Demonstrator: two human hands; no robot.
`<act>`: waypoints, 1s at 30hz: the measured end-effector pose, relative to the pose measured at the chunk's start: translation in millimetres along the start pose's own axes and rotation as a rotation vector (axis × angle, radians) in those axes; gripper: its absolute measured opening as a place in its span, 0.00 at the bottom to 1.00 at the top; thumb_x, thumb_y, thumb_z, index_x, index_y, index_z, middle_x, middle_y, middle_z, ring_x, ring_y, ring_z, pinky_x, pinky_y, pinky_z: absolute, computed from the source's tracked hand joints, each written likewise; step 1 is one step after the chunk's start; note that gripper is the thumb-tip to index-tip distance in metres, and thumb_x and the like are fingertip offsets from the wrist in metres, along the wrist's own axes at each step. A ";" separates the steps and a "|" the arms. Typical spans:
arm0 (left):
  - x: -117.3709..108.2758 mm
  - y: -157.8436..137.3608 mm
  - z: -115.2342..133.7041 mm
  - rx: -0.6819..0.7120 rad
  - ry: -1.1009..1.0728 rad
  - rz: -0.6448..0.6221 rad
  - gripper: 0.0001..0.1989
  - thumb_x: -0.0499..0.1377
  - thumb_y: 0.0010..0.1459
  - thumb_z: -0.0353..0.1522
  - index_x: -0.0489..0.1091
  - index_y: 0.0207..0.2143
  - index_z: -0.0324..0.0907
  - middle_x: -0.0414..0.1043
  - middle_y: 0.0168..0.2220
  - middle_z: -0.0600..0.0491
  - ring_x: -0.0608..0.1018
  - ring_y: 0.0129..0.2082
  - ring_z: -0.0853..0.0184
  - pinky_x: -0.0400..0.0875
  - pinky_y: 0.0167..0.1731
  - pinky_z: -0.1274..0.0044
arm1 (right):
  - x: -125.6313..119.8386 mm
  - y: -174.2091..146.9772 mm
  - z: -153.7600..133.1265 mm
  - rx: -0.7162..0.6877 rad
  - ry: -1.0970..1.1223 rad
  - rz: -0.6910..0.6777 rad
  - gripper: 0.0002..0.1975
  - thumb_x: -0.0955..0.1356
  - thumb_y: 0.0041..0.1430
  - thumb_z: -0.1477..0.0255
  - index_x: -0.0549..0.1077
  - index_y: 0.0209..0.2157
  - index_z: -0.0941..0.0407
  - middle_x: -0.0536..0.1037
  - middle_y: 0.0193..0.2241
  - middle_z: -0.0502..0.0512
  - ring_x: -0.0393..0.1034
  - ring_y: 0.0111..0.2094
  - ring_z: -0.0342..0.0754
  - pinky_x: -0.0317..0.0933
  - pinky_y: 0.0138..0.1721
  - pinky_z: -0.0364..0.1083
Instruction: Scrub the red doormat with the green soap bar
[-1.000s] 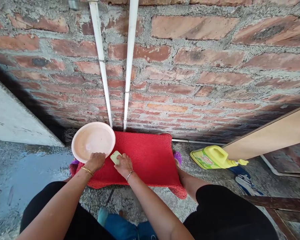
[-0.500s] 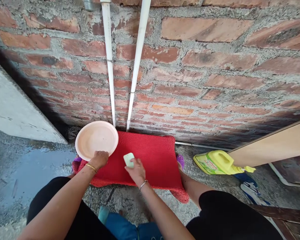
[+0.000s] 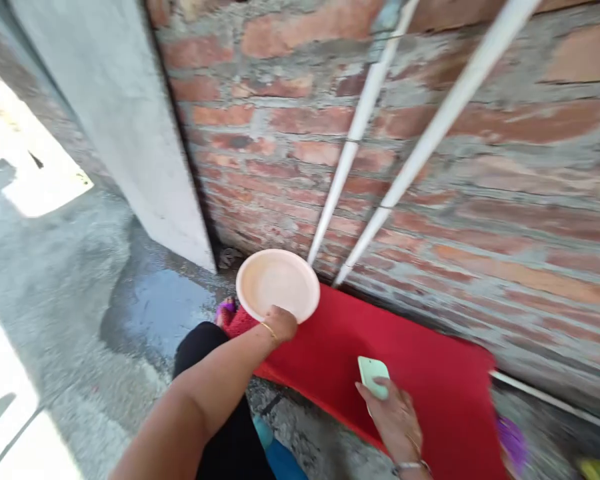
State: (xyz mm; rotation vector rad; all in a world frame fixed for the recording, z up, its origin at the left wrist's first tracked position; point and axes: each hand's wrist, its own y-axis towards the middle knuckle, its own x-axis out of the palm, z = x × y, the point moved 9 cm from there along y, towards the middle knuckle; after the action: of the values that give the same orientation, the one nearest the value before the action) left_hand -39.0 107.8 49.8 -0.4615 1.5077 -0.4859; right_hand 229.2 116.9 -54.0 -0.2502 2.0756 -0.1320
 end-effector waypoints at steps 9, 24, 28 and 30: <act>-1.4 2.9 -5.8 0.032 -0.014 -0.047 0.18 0.52 0.56 0.22 0.75 0.47 0.32 0.76 0.48 0.31 0.78 0.48 0.50 0.71 0.42 0.58 | 58.2 -44.1 -126.2 -0.238 -0.132 -0.254 0.10 0.68 0.51 0.65 0.74 0.38 0.46 0.74 0.40 0.57 0.72 0.44 0.55 0.63 0.47 0.51; 4.7 2.3 -9.3 0.031 0.023 -0.025 0.17 0.54 0.61 0.29 0.70 0.51 0.35 0.73 0.53 0.36 0.74 0.55 0.55 0.65 0.52 0.65 | 14.5 -48.4 -67.7 -0.029 -0.062 -0.110 0.16 0.72 0.48 0.65 0.74 0.41 0.50 0.73 0.41 0.53 0.70 0.40 0.50 0.62 0.41 0.46; 5.1 4.5 -9.0 0.005 0.041 -0.051 0.17 0.53 0.62 0.29 0.69 0.52 0.38 0.73 0.54 0.38 0.75 0.55 0.56 0.66 0.51 0.65 | 31.7 -46.6 -77.0 -0.057 -0.113 -0.195 0.18 0.74 0.44 0.66 0.74 0.40 0.50 0.73 0.40 0.53 0.69 0.41 0.51 0.60 0.42 0.46; 5.7 6.6 -8.2 0.004 0.046 -0.063 0.17 0.53 0.61 0.29 0.69 0.52 0.37 0.74 0.54 0.38 0.75 0.55 0.56 0.66 0.51 0.66 | 18.9 -43.9 -51.2 0.017 -0.118 -0.165 0.17 0.74 0.45 0.67 0.74 0.40 0.50 0.73 0.41 0.53 0.69 0.42 0.50 0.59 0.43 0.45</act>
State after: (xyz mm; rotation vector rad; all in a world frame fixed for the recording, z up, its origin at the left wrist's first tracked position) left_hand -47.0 110.1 41.3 -0.4986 1.5394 -0.5514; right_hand 181.0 69.3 -36.1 -0.4092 1.9351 -0.2299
